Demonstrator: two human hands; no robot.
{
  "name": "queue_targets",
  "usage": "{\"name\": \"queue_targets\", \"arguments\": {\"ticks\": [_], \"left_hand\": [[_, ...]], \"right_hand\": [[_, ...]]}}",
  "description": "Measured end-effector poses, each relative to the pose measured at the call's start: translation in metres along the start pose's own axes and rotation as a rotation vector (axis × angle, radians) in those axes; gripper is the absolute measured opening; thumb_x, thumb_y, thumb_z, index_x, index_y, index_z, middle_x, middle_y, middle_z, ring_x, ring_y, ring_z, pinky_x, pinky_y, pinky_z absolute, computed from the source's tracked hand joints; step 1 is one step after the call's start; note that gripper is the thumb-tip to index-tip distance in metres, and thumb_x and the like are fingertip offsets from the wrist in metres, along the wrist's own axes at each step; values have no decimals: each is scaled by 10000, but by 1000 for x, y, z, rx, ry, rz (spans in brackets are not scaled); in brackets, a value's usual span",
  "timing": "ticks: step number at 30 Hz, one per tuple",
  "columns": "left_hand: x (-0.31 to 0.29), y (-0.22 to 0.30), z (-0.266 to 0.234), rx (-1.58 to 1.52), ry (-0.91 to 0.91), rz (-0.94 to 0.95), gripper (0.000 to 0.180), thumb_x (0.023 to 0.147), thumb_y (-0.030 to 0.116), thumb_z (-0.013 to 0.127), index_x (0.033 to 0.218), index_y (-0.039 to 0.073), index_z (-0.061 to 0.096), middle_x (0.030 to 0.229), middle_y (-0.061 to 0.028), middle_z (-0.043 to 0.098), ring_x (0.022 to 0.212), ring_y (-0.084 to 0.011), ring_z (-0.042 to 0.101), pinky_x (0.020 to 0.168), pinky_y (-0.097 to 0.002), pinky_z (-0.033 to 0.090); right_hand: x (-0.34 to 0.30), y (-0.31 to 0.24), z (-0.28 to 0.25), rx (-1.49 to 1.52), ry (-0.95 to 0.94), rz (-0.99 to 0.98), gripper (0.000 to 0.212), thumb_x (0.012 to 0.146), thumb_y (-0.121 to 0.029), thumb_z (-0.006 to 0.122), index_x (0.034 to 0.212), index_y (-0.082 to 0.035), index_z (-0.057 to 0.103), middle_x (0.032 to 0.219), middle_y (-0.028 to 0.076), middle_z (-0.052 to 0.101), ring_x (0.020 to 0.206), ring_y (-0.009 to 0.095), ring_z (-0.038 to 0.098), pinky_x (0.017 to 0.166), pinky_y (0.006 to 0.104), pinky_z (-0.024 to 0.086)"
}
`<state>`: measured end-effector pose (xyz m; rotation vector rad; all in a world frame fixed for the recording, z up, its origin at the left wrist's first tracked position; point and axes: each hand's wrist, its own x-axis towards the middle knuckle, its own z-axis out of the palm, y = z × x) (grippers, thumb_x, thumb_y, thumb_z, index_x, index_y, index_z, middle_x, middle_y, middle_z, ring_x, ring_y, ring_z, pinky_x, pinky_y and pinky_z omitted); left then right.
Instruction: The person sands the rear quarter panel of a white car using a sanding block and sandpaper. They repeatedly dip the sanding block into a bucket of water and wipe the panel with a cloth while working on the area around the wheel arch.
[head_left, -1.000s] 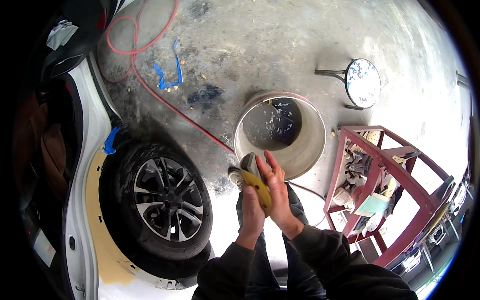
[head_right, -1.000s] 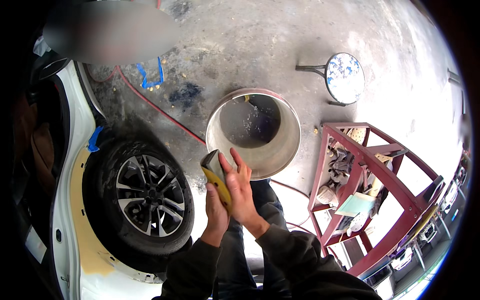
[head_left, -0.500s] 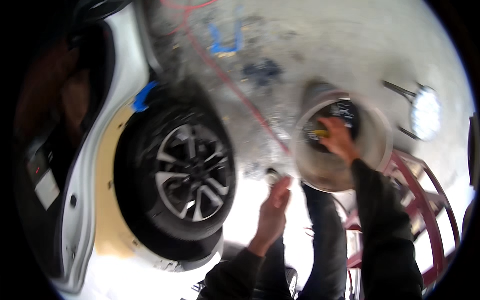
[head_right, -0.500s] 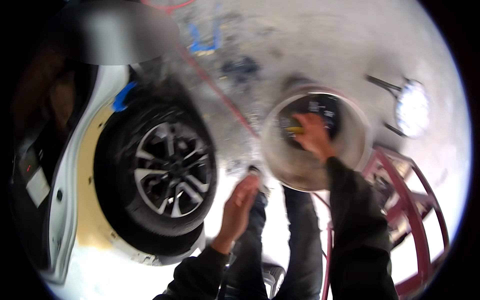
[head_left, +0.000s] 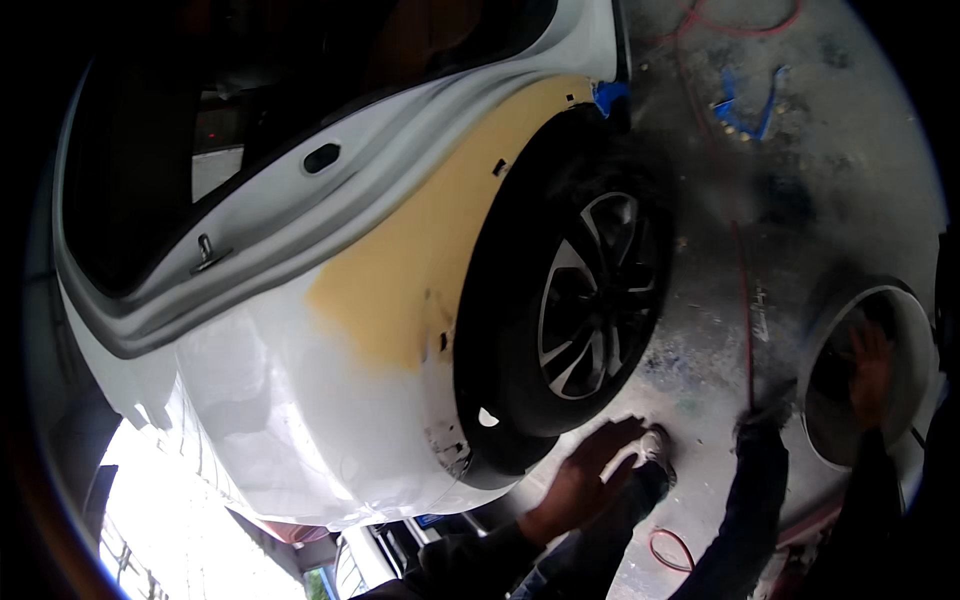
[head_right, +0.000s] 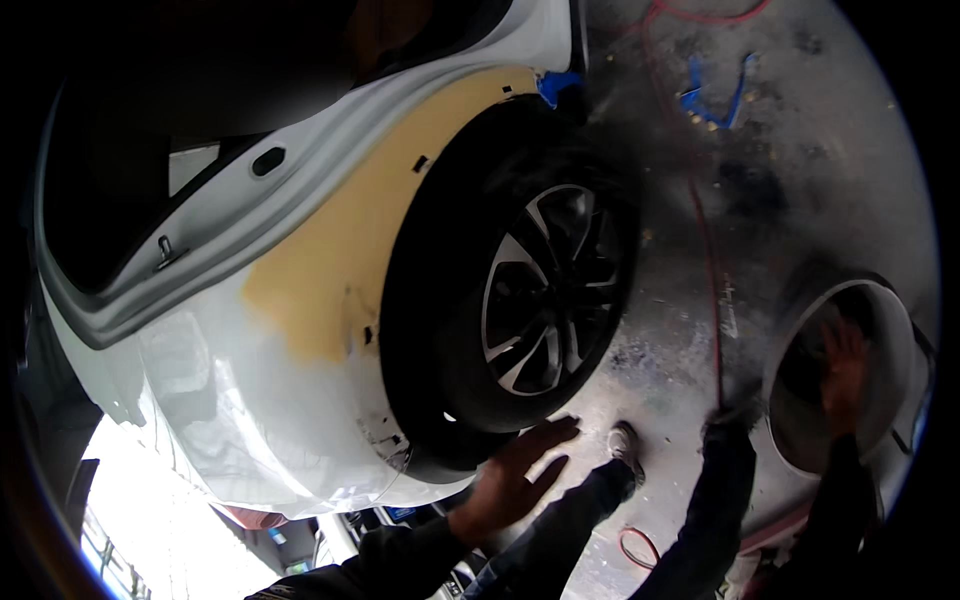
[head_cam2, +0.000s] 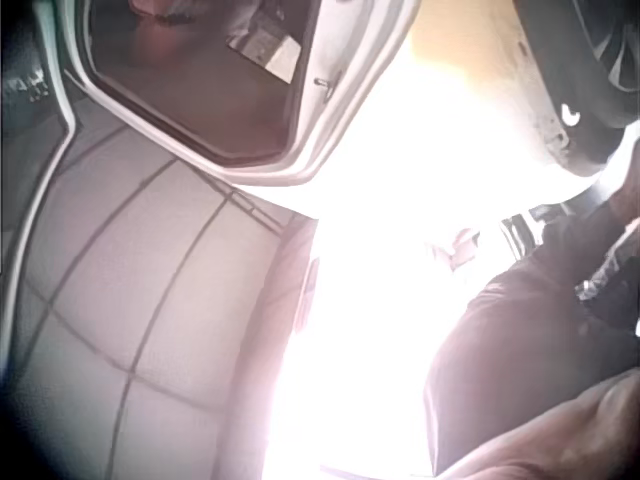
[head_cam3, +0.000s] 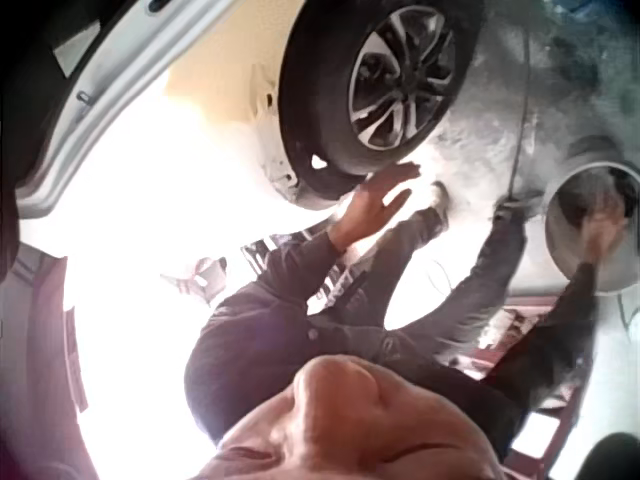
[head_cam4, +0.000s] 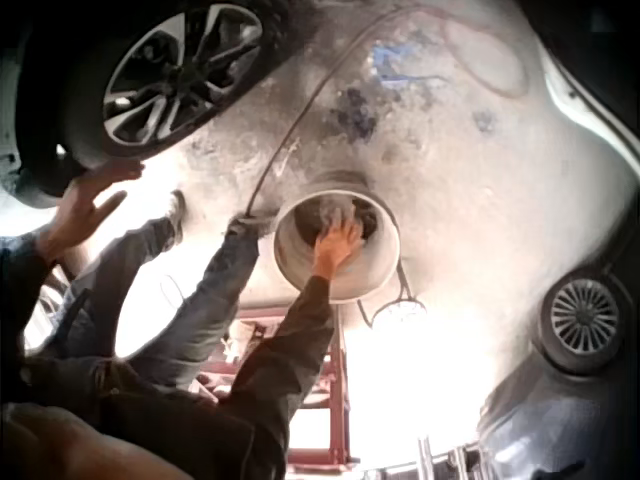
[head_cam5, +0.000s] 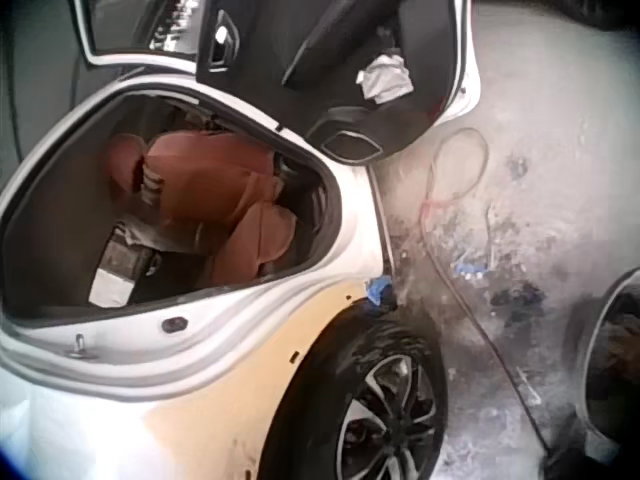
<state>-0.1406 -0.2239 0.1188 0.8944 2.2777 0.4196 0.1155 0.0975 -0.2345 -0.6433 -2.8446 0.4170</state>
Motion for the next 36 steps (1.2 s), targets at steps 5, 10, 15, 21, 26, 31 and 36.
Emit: {"name": "queue_targets", "arguments": {"ticks": [5, 10, 15, 21, 26, 31, 36], "left_hand": [[-23, 25, -94, 5, -22, 337, 360, 892, 112, 689, 1244, 54, 636, 1299, -152, 620, 1231, -308, 580, 1025, -405, 477], [-135, 60, -237, 263, 165, 309, 342, 814, -5, 683, 1155, 7, 656, 1300, -186, 616, 1222, -353, 584, 1032, -429, 469], [-238, 36, -336, 501, 491, 171, 282, 890, 3, 562, 1163, -18, 631, 1389, -237, 534, 1307, -432, 489, 1077, -487, 406], [-288, -34, -447, 1200, 589, 63, 520, 1019, 312, 367, 1466, 53, 437, 1541, -257, 343, 1450, -451, 277, 1185, -602, 156], [-296, -56, -473, 1407, 553, 196, 610, 1029, 422, 265, 1515, 60, 342, 1565, -255, 299, 1464, -445, 248, 1188, -602, 102], [-314, -77, -481, 1302, 667, 218, 638, 1025, 520, 289, 1497, 114, 426, 1540, -219, 379, 1429, -448, 331, 1171, -619, 160], [-305, -79, -476, 1330, 670, 252, 622, 1041, 468, 283, 1460, 45, 462, 1531, -231, 386, 1436, -420, 333, 1183, -590, 169]], "right_hand": [[23, -86, -200, -52, -290, -42, 552, 673, -174, 693, 1222, -155, 643, 1260, 89, 597, 1225, 279, 517, 1068, 437, 376], [158, -292, -308, 112, 49, -326, 492, 749, -243, 728, 1228, -211, 623, 1185, 49, 595, 1146, 247, 545, 963, 407, 452], [195, -388, -328, 629, 227, -5, 708, 686, -264, 852, 1336, -205, 579, 1171, 101, 581, 1096, 302, 553, 957, 406, 453], [187, -464, -260, 1055, 429, 302, 641, 799, -316, 805, 1381, -202, 561, 1255, 218, 571, 1112, 391, 594, 935, 439, 504], [181, -539, -253, 1084, 502, 367, 477, 831, -179, 765, 1291, -244, 655, 1429, 187, 487, 1143, 399, 558, 920, 447, 518], [268, -495, -260, 1114, 586, 375, 472, 819, -118, 751, 1271, -226, 668, 1421, 152, 528, 1073, 361, 581, 842, 391, 536], [209, -536, -275, 959, 566, 278, 481, 799, -124, 756, 1261, -226, 669, 1429, 191, 515, 1039, 366, 587, 842, 426, 543]]}}
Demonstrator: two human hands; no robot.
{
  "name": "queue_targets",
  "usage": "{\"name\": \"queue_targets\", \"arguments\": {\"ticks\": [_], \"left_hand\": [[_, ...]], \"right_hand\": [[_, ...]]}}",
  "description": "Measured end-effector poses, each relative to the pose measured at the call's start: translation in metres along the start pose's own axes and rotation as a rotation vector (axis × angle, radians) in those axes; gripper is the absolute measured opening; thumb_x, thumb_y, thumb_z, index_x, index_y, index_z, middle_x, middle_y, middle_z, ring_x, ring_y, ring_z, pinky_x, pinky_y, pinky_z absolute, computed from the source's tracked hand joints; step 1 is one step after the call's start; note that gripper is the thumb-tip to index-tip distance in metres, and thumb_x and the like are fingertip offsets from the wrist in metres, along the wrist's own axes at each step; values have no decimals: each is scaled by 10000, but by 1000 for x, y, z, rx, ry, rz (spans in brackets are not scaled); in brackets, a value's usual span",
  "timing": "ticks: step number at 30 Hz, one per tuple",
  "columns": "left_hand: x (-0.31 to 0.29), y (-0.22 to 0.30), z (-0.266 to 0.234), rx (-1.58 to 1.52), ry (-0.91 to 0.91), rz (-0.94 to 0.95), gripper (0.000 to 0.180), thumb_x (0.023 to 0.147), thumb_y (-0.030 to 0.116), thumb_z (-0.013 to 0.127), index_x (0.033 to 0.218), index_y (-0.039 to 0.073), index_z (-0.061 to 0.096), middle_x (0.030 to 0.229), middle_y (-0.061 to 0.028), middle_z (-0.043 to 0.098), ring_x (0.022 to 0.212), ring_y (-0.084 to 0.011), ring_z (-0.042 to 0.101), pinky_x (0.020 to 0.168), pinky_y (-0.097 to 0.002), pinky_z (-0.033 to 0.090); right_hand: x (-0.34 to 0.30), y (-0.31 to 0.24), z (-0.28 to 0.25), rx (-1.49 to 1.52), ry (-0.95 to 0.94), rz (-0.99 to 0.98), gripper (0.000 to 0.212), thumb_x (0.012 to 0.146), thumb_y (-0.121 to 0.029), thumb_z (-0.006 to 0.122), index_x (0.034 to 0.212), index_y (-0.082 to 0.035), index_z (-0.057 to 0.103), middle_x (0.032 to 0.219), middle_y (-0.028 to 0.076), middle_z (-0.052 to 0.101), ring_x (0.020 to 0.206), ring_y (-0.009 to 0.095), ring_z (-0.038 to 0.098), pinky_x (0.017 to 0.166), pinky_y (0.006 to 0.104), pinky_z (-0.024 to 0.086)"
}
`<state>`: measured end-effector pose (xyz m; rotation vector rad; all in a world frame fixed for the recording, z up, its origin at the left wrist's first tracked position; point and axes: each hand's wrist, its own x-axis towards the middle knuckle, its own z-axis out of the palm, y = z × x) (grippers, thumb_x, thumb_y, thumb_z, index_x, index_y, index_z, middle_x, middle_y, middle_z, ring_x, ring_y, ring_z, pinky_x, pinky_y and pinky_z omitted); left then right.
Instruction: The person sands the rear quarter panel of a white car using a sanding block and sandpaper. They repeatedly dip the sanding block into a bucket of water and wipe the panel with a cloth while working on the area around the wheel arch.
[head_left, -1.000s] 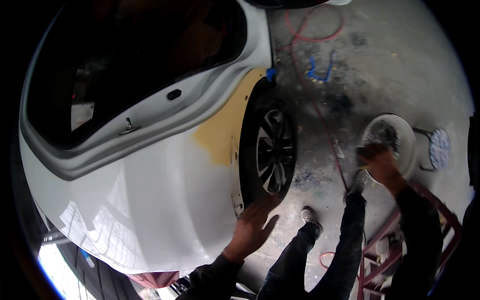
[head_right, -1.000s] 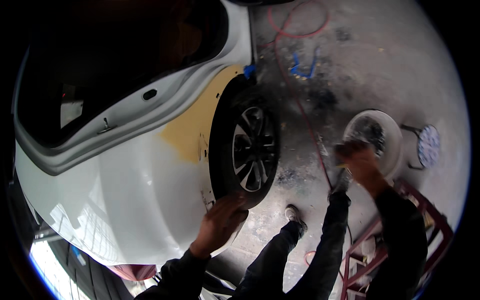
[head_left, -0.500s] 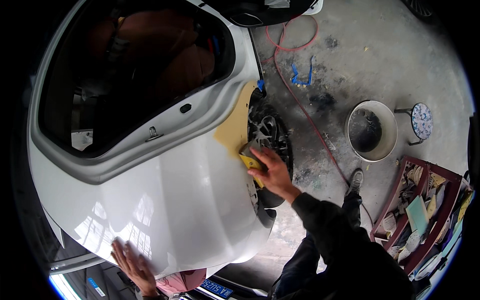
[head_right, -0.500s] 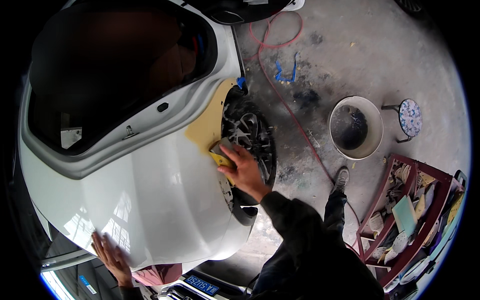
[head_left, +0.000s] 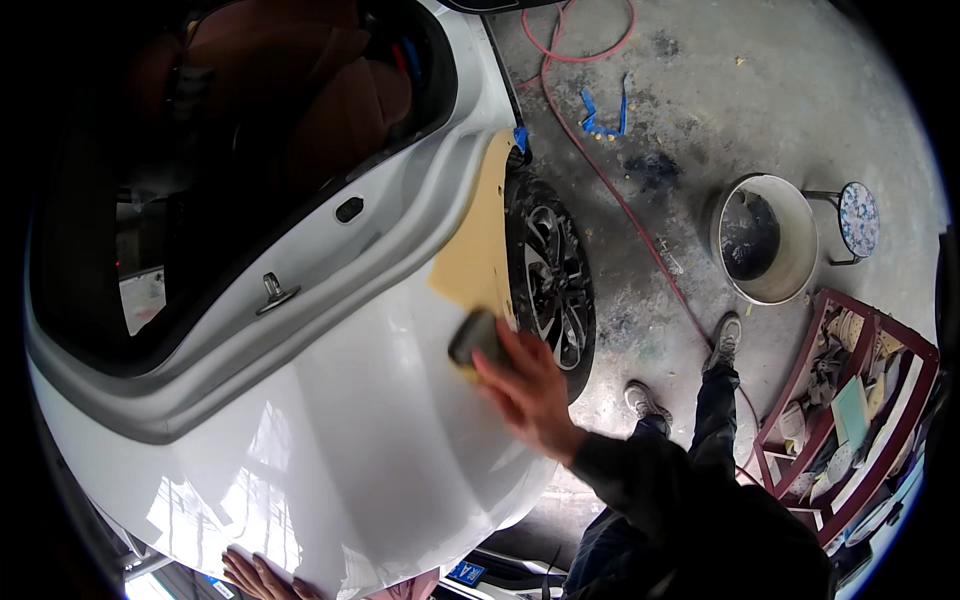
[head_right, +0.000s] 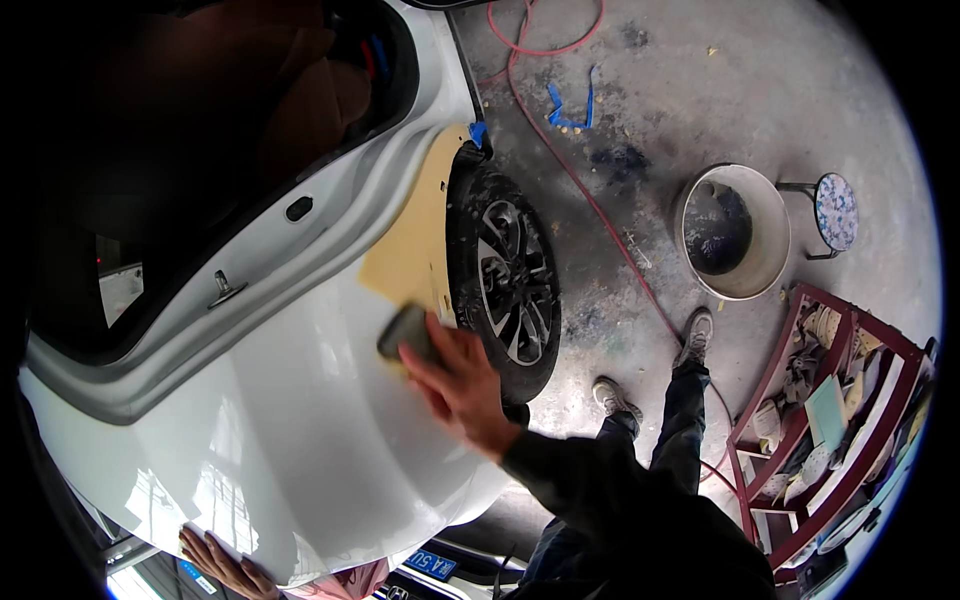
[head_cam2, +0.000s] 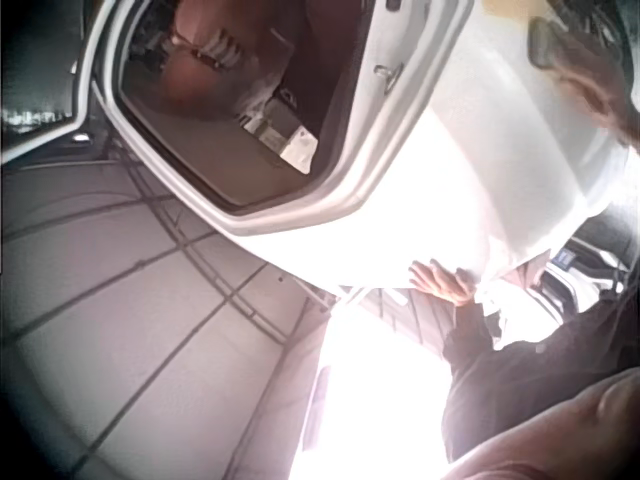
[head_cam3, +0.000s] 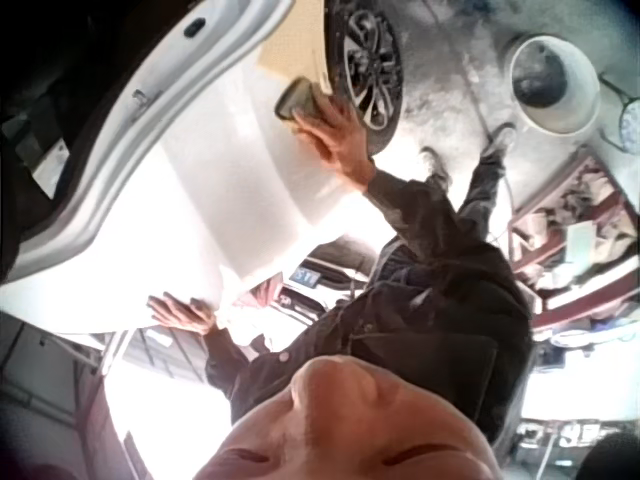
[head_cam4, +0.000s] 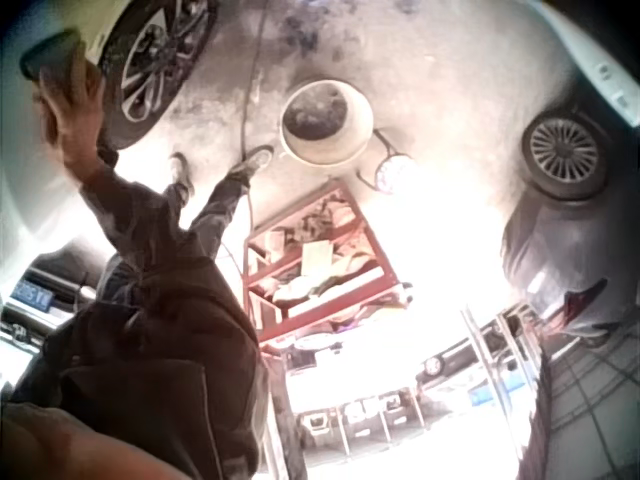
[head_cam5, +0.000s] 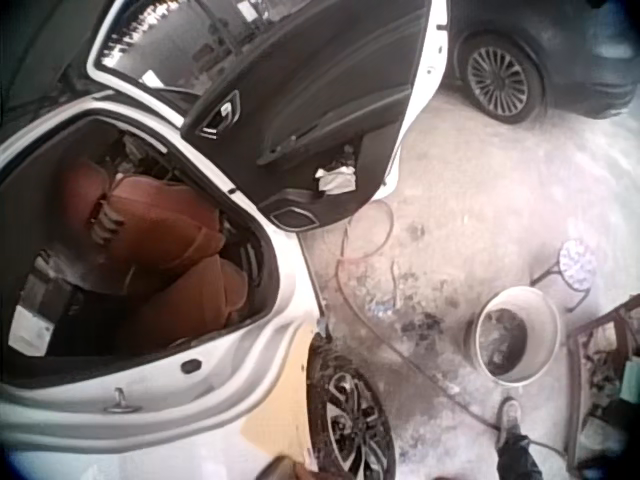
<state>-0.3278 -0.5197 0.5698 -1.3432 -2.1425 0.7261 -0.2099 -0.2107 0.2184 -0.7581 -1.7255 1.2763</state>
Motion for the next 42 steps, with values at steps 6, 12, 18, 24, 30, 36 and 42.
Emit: {"name": "queue_targets", "arguments": {"ticks": [6, 12, 18, 24, 30, 36, 42], "left_hand": [[-1, -1, 2, 0, -12, -10, 627, 1039, 475, 282, 1455, 43, 467, 1530, -228, 388, 1443, -411, 323, 1190, -589, 160], [4, 3, 10, -10, 8, 16, 614, 1041, 455, 283, 1456, 40, 464, 1530, -228, 387, 1446, -405, 319, 1188, -595, 163], [3, 4, -3, -3, -9, -3, 606, 1039, 446, 302, 1446, 32, 476, 1523, -237, 394, 1440, -416, 326, 1182, -603, 166], [8, 5, 2, 4, 33, 30, 604, 1044, 418, 296, 1419, -11, 494, 1496, -260, 421, 1420, -430, 356, 1173, -601, 189], [4, 9, -2, 18, 26, -6, 603, 1047, 451, 282, 1440, 42, 488, 1510, -231, 416, 1418, -431, 358, 1159, -621, 212], [10, 13, 4, 14, 47, 21, 593, 1048, 424, 288, 1437, 20, 481, 1502, -247, 417, 1409, -440, 367, 1160, -616, 221], [14, 17, -6, 32, 27, 24, 583, 1044, 411, 315, 1413, 2, 503, 1483, -261, 434, 1394, -455, 383, 1145, -626, 250]], "right_hand": [[86, 11, 18, 18, 36, 15, 499, 793, -127, 761, 1274, -211, 656, 1422, 156, 530, 1029, 341, 594, 792, 402, 546], [32, -8, 6, 32, -50, -119, 521, 777, -105, 771, 1271, -224, 656, 1434, 149, 518, 1067, 363, 586, 851, 418, 578], [78, -8, 13, 18, -64, -51, 492, 798, -103, 747, 1265, -227, 653, 1464, 135, 487, 1062, 371, 582, 789, 417, 579], [30, 9, -1, 57, -100, -166, 515, 769, -151, 786, 1258, -253, 662, 1472, 125, 481, 1110, 350, 580, 874, 409, 565], [61, -11, 15, 30, 5, 1, 526, 795, -138, 746, 1296, -251, 632, 1442, 123, 512, 1042, 346, 596, 754, 405, 570], [47, 10, 4, -1, -80, -152, 511, 814, -246, 744, 1305, -325, 626, 1517, 80, 438, 1132, 336, 578, 773, 390, 592], [73, 9, 21, 29, -2, 37, 516, 790, -190, 768, 1286, -274, 653, 1426, 136, 533, 1012, 310, 608, 824, 394, 556]]}}
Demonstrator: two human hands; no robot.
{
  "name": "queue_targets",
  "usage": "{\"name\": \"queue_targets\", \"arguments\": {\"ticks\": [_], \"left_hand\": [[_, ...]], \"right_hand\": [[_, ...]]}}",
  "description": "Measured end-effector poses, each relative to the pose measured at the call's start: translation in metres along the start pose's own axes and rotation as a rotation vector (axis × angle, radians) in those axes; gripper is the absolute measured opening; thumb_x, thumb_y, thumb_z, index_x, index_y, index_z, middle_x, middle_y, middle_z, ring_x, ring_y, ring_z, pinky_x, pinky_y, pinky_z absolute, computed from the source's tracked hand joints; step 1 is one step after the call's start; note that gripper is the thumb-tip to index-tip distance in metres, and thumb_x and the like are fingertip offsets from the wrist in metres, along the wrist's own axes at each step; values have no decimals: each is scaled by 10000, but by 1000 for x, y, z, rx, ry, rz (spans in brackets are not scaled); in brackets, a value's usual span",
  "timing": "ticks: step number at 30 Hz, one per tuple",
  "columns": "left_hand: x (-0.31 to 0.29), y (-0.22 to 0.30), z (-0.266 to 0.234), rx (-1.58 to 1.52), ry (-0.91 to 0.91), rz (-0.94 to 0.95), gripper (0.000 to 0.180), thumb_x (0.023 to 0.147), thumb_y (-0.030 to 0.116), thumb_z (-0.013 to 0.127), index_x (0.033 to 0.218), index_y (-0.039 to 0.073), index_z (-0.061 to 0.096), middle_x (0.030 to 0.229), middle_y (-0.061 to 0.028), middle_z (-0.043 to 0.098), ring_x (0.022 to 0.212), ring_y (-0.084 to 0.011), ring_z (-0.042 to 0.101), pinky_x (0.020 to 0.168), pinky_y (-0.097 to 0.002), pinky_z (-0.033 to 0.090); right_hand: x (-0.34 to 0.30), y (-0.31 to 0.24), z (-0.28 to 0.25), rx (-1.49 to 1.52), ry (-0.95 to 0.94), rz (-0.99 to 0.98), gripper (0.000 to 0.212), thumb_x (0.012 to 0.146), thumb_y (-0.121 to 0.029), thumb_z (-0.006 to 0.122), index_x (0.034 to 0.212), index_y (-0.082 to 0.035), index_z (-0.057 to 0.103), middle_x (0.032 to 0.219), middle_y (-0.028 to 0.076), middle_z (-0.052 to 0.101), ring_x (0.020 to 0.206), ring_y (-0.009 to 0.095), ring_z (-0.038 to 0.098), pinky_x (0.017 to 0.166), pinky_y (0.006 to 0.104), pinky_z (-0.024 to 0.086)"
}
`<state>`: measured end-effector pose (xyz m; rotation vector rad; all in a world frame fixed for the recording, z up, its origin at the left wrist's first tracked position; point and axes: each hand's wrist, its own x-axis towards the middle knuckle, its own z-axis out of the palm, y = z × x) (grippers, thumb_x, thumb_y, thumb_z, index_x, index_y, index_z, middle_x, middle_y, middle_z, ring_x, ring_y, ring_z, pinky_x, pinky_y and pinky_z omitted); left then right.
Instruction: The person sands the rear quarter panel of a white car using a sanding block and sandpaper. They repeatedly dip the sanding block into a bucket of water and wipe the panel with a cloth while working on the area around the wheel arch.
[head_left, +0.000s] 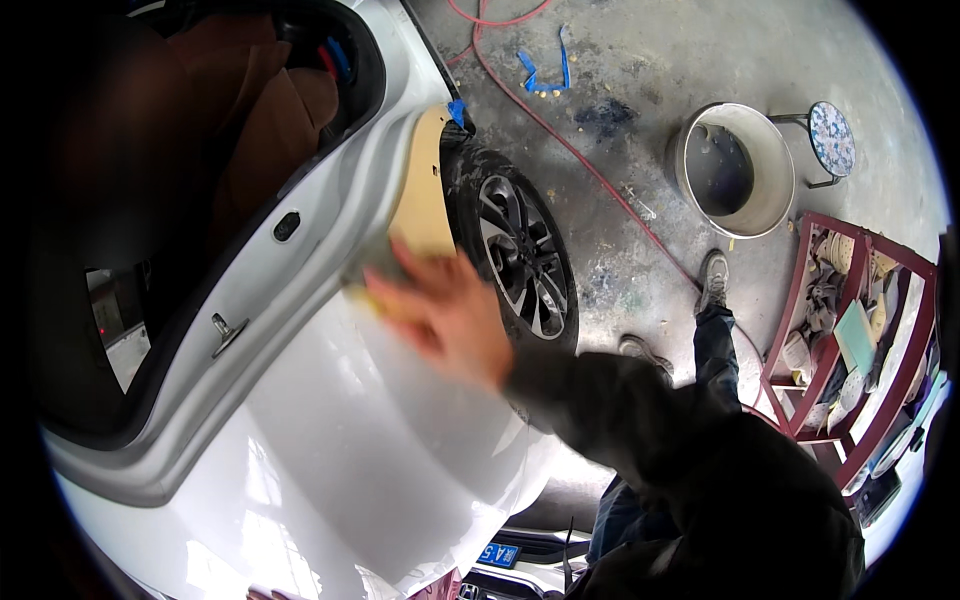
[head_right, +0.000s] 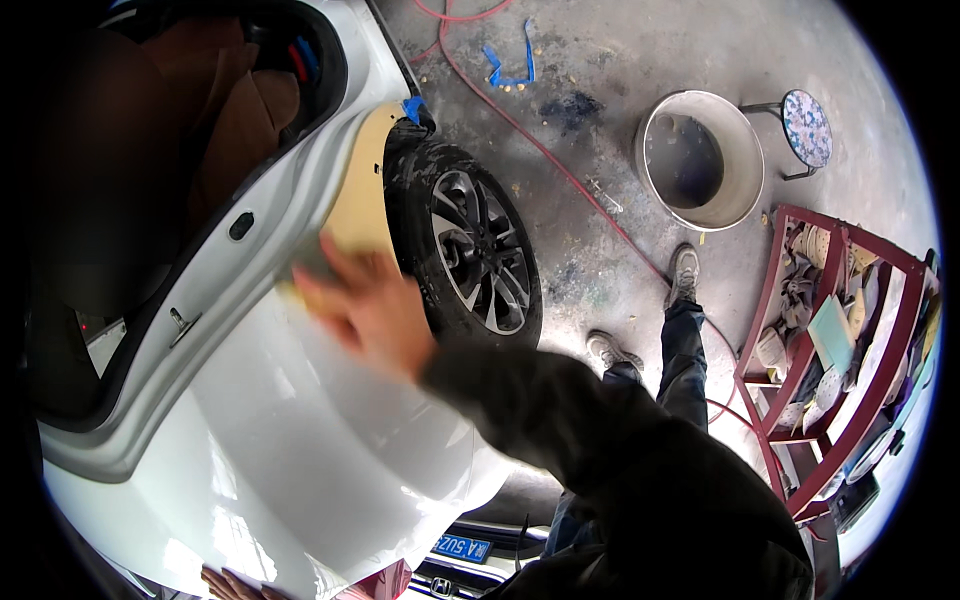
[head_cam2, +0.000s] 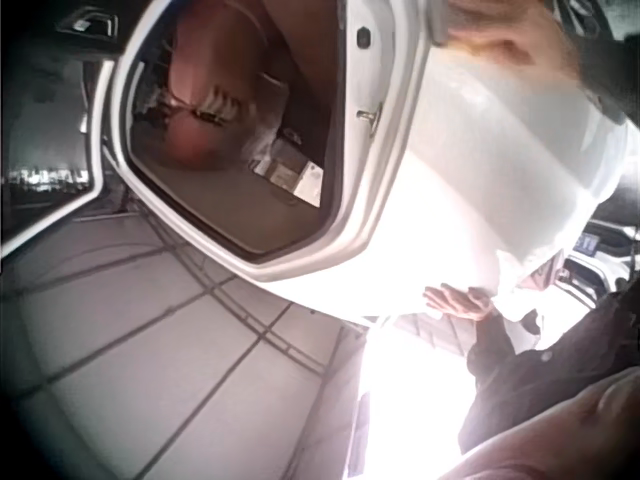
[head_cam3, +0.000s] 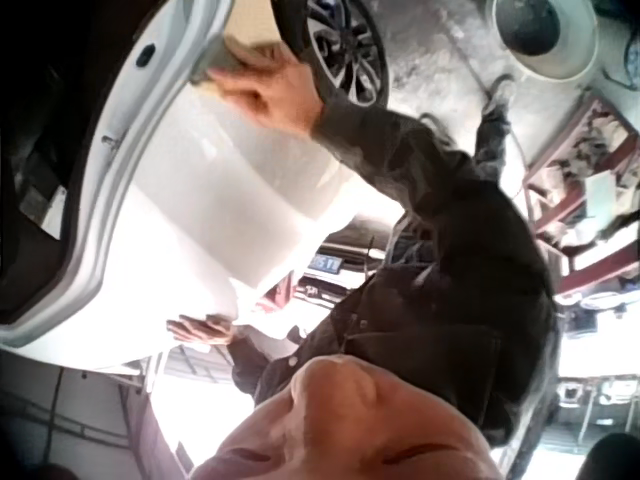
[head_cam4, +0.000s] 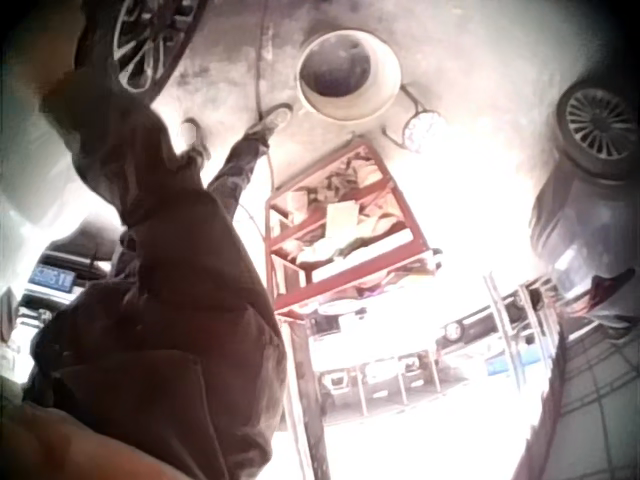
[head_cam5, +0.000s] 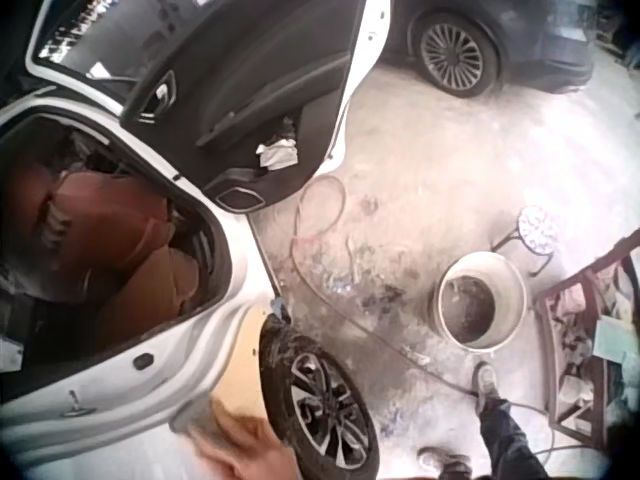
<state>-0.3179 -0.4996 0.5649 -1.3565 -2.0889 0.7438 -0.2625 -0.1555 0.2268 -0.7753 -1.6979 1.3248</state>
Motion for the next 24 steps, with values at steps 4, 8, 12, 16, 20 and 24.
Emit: {"name": "queue_targets", "arguments": {"ticks": [4, 8, 12, 16, 20, 24], "left_hand": [[7, 5, 1, -17, 18, 2, 591, 1039, 421, 323, 1404, -3, 513, 1473, -269, 444, 1384, -466, 392, 1137, -635, 258], [2, 1, 0, -35, 0, -1, 610, 1038, 437, 304, 1433, 8, 482, 1512, -255, 397, 1416, -454, 346, 1157, -632, 209], [-4, 0, 2, -40, -16, -8, 621, 1038, 450, 283, 1449, 22, 466, 1520, -249, 390, 1436, -436, 320, 1171, -623, 178], [-1, 0, 8, -63, 8, 1, 622, 1042, 460, 274, 1460, 37, 457, 1530, -235, 382, 1445, -420, 311, 1170, -620, 180], [-2, 2, 3, -59, -8, -7, 626, 1046, 468, 266, 1464, 41, 452, 1540, -224, 372, 1452, -407, 303, 1173, -617, 170], [0, 11, 3, -42, -16, -42, 617, 1048, 458, 272, 1457, 36, 461, 1543, -222, 368, 1456, -401, 299, 1177, -616, 155]], "right_hand": [[-108, -4, -21, 19, -81, -128, 668, 735, -125, 785, 1349, -306, 595, 1516, 103, 430, 1078, 339, 570, 857, 403, 563], [-14, 42, -9, 105, 33, -22, 504, 785, -166, 784, 1271, -234, 671, 1440, 138, 530, 1067, 328, 570, 839, 410, 522], [-41, 29, -5, 56, -21, 48, 526, 769, -147, 795, 1268, -254, 668, 1447, 133, 516, 1077, 343, 570, 838, 397, 547], [-135, 21, -32, 63, -107, -76, 596, 772, -133, 802, 1320, -288, 625, 1499, 105, 461, 1103, 357, 560, 877, 426, 551], [-30, 67, -12, 135, -46, -12, 602, 764, -136, 796, 1324, -273, 622, 1502, 115, 457, 1100, 353, 554, 844, 416, 551], [-56, 52, -7, 46, 23, 37, 615, 745, -115, 797, 1317, -261, 626, 1508, 130, 446, 1107, 353, 551, 841, 408, 556]]}}
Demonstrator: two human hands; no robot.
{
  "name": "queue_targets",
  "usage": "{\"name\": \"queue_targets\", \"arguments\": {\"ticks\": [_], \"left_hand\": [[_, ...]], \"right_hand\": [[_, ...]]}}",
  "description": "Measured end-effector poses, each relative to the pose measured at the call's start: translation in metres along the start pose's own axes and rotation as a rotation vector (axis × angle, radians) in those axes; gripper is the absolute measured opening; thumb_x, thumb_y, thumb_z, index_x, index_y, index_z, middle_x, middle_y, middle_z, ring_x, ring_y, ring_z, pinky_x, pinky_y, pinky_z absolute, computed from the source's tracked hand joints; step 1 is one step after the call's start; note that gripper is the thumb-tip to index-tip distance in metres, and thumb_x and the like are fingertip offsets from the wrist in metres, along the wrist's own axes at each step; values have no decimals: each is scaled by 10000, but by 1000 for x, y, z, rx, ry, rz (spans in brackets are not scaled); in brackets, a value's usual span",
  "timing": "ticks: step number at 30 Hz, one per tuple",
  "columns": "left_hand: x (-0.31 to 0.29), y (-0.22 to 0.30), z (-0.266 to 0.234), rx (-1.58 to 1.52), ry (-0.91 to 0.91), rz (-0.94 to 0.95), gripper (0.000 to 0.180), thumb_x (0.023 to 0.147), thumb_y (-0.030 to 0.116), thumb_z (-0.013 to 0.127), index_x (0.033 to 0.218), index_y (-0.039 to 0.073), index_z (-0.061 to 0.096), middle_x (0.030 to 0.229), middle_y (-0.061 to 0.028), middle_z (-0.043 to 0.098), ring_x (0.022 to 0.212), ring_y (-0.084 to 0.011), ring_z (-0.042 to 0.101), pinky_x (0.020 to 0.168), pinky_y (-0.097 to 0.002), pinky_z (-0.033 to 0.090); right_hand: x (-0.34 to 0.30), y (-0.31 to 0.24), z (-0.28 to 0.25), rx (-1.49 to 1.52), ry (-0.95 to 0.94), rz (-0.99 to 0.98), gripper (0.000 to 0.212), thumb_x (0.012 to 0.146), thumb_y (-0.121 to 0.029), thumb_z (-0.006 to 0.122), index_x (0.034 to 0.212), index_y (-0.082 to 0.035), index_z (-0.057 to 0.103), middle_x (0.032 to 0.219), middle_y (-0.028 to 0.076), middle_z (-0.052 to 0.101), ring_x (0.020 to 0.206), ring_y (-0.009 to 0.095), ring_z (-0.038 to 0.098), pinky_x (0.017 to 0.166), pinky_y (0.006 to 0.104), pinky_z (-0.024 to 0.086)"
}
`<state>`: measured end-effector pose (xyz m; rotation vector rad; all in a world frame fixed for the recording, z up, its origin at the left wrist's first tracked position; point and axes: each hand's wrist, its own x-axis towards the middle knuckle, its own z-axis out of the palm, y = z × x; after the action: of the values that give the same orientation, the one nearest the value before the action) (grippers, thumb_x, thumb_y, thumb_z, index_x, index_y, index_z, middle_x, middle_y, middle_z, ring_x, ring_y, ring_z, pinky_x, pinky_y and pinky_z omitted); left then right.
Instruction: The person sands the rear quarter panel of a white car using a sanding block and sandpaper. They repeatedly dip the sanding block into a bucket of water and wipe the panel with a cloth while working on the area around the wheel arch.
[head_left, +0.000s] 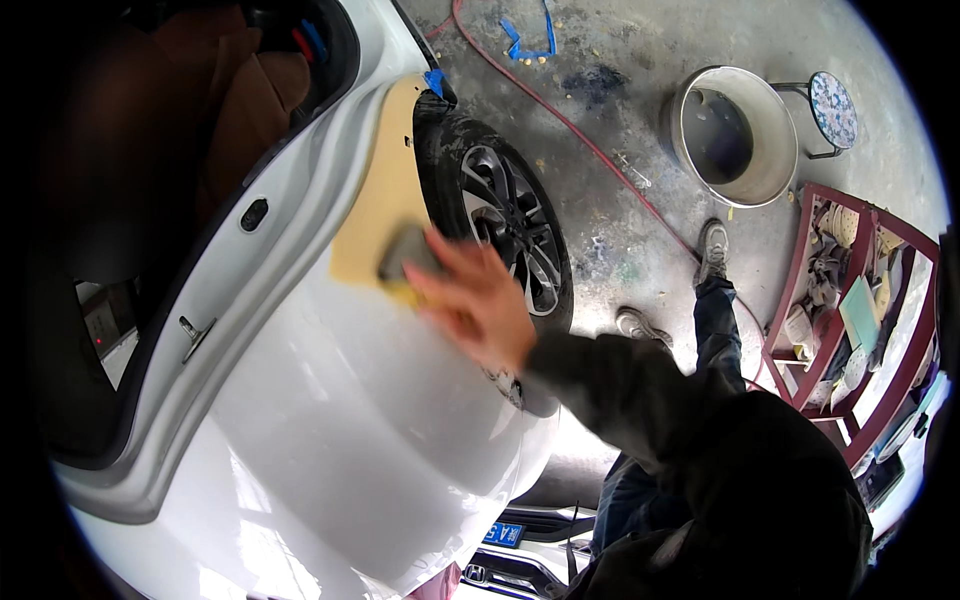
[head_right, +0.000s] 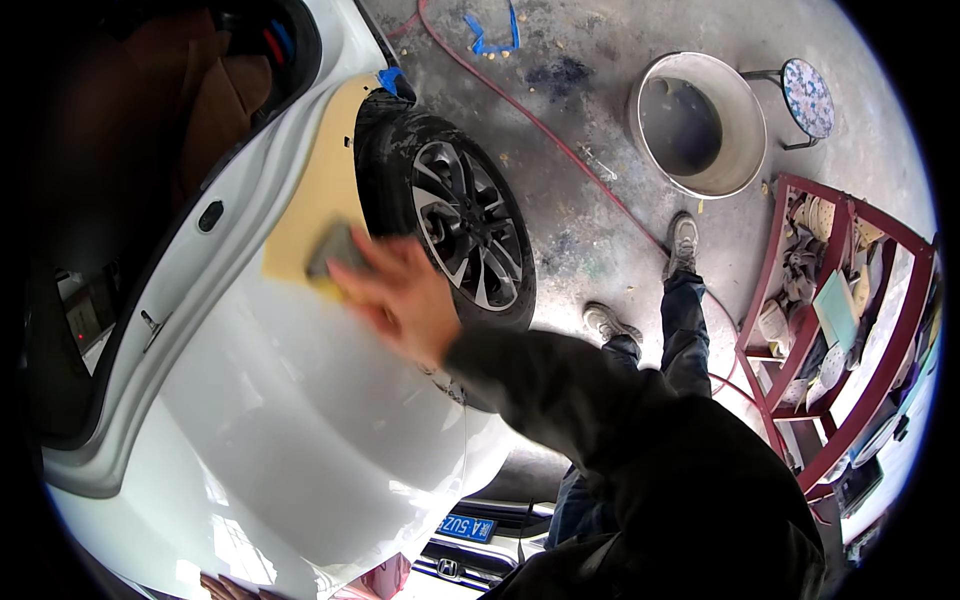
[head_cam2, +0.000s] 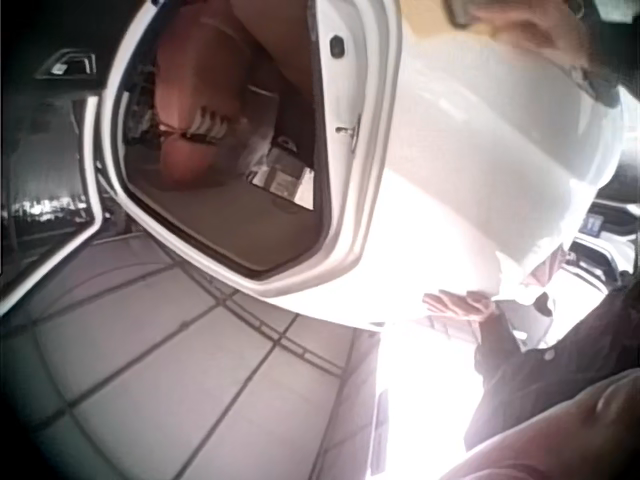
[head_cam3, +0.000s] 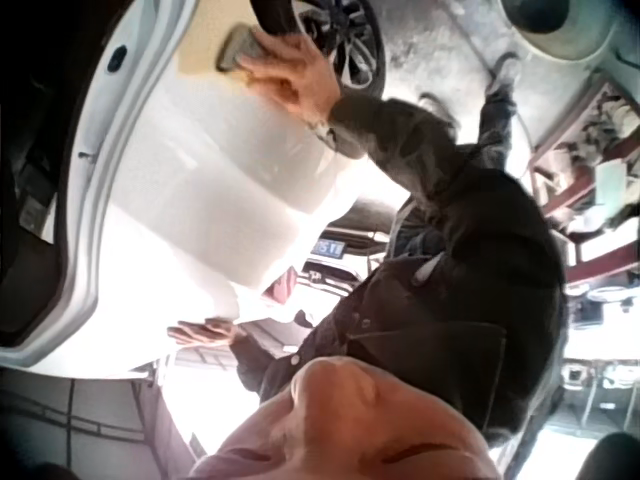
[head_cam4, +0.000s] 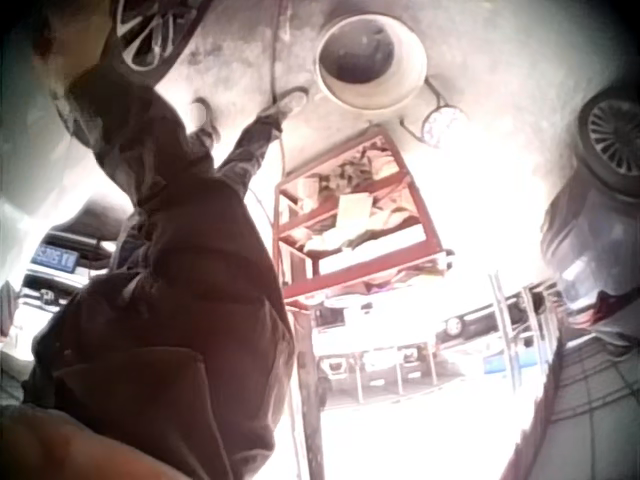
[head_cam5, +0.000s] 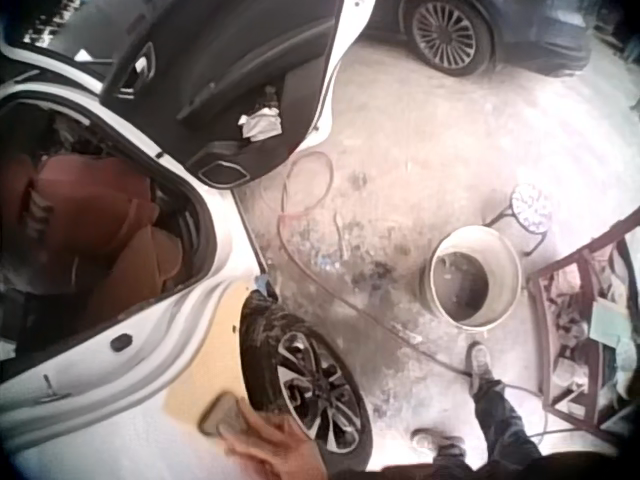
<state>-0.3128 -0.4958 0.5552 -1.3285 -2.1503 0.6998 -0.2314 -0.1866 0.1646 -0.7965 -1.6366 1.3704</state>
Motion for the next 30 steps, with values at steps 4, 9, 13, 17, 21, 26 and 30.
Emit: {"name": "queue_targets", "arguments": {"ticks": [4, 9, 13, 17, 21, 26, 30], "left_hand": [[7, -1, 2, -15, 17, 21, 607, 1049, 450, 285, 1452, 36, 470, 1536, -236, 373, 1452, -410, 303, 1174, -620, 154], [2, -6, 4, -15, 20, 28, 617, 1044, 461, 290, 1456, 36, 465, 1529, -248, 377, 1447, -419, 307, 1172, -623, 154], [-5, -11, 1, -15, 9, 21, 628, 1036, 465, 300, 1458, 29, 460, 1521, -259, 381, 1438, -436, 312, 1164, -632, 170], [6, -9, 0, -40, 37, 56, 622, 1032, 451, 306, 1458, 23, 457, 1524, -257, 377, 1433, -446, 315, 1154, -643, 187], [2, -4, 1, 14, 19, 43, 621, 1032, 444, 303, 1464, 22, 445, 1528, -252, 373, 1429, -448, 320, 1151, -650, 191], [-3, -8, 2, 59, -28, 28, 624, 1054, 443, 237, 1475, 22, 423, 1528, -245, 375, 1437, -448, 303, 1158, -648, 183], [1, -8, -8, 80, -27, 37, 618, 1058, 439, 238, 1472, 20, 425, 1529, -232, 382, 1437, -450, 302, 1160, -644, 184]], "right_hand": [[-84, -17, -24, 65, -170, 11, 543, 773, -128, 807, 1272, -280, 659, 1505, 127, 450, 1184, 334, 547, 968, 430, 528], [38, 53, 7, 418, 28, 227, 460, 809, -182, 786, 1256, -210, 680, 1479, 197, 472, 1021, 332, 606, 835, 384, 511], [-38, 4, -12, 156, -48, 229, 552, 872, -102, 735, 1394, -187, 575, 1488, 202, 458, 1141, 277, 609, 1018, 357, 431], [-71, 4, -14, 215, -20, 182, 519, 857, -174, 753, 1355, -228, 614, 1488, 192, 462, 1071, 283, 583, 940, 373, 457], [38, 40, 4, 255, 36, 177, 485, 848, -207, 750, 1320, -221, 640, 1476, 208, 465, 1015, 310, 578, 914, 416, 464], [-94, -3, -20, 159, -84, 113, 642, 787, -62, 799, 1374, -212, 588, 1559, 186, 360, 1165, 324, 559, 975, 396, 446], [-98, -16, -15, 177, -71, 208, 549, 812, -145, 788, 1331, -213, 621, 1520, 210, 407, 1084, 313, 573, 924, 391, 485]]}}
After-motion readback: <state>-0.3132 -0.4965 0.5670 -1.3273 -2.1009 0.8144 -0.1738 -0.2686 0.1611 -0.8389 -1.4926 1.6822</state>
